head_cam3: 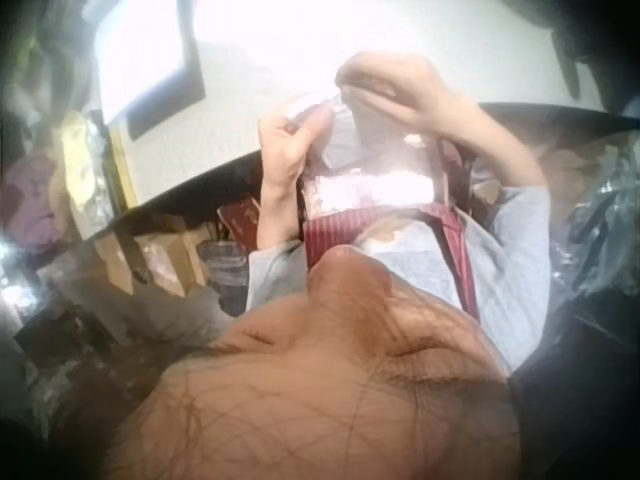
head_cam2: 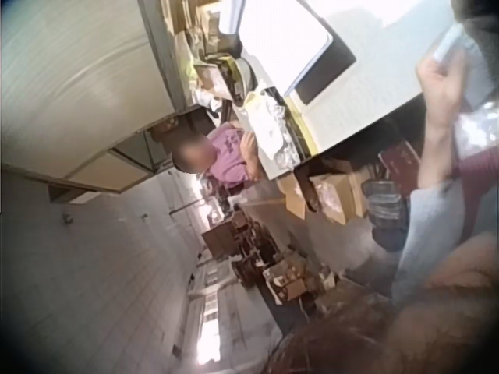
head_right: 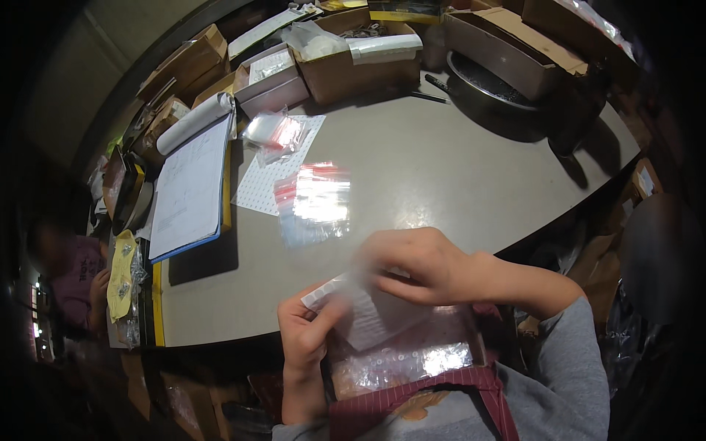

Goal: The person repeatedly peels small adhesive labels from a sheet and applies them to clear plastic zip-top pouches on a table. The person handles the label sheet and pouches by hand, placing each labeled pouch into a cardboard box at the end.

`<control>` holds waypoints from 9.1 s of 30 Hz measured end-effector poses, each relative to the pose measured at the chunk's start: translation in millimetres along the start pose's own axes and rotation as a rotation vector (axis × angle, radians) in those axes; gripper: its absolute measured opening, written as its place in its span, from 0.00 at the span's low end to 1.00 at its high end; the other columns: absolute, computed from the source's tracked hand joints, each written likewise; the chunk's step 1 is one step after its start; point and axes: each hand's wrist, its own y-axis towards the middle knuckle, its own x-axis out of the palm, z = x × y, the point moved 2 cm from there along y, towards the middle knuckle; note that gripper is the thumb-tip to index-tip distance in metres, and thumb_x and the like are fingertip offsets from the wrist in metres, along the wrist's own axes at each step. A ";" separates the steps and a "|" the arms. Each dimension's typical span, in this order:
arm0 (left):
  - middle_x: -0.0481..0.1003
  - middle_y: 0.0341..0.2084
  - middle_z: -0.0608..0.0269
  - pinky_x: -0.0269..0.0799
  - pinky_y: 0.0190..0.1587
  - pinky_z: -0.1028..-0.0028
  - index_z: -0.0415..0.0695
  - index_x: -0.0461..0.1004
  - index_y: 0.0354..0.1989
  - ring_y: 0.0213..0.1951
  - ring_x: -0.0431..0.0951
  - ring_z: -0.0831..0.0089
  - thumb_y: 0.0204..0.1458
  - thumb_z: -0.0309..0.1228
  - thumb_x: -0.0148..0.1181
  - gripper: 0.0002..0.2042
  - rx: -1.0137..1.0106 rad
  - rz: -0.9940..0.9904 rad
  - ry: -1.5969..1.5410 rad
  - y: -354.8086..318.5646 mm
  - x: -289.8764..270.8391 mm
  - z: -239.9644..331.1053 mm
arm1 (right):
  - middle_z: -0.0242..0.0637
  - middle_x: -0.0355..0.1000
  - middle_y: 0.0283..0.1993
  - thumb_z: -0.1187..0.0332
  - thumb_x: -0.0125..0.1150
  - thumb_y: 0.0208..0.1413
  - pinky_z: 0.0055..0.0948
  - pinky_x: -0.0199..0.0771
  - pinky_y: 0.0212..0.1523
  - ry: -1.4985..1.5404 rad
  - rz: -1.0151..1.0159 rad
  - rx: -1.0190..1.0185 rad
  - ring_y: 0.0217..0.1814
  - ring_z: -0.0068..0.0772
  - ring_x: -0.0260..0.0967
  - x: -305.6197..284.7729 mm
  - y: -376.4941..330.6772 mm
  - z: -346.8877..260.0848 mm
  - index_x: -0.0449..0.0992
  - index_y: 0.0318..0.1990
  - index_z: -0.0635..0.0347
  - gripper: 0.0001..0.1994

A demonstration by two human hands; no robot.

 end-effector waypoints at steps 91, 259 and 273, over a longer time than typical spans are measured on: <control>0.83 0.43 0.53 0.74 0.50 0.73 0.27 0.80 0.52 0.44 0.82 0.70 0.58 0.22 0.65 0.15 -0.054 0.216 0.152 -29.6 0.9 5.9 | 0.41 0.76 0.41 0.61 0.55 0.72 0.37 0.75 0.38 -0.598 0.251 0.123 0.36 0.44 0.75 -58.6 -20.8 56.8 0.80 0.58 0.54 0.14; 0.81 0.53 0.53 0.71 0.59 0.73 0.30 0.75 0.62 0.53 0.78 0.71 0.64 0.22 0.58 0.19 -0.146 -0.076 0.152 -29.1 6.2 6.6 | 0.38 0.75 0.35 0.69 0.64 0.63 0.33 0.77 0.36 0.053 -0.192 -0.002 0.34 0.36 0.76 -17.8 -13.7 -14.7 0.77 0.42 0.65 0.08; 0.82 0.48 0.55 0.72 0.52 0.76 0.30 0.76 0.61 0.48 0.79 0.74 0.63 0.21 0.59 0.18 -0.187 -0.050 0.285 -25.9 7.4 0.7 | 0.42 0.75 0.38 0.67 0.68 0.57 0.38 0.77 0.40 -0.251 0.220 0.092 0.39 0.47 0.76 -27.3 -38.5 2.0 0.76 0.41 0.62 0.10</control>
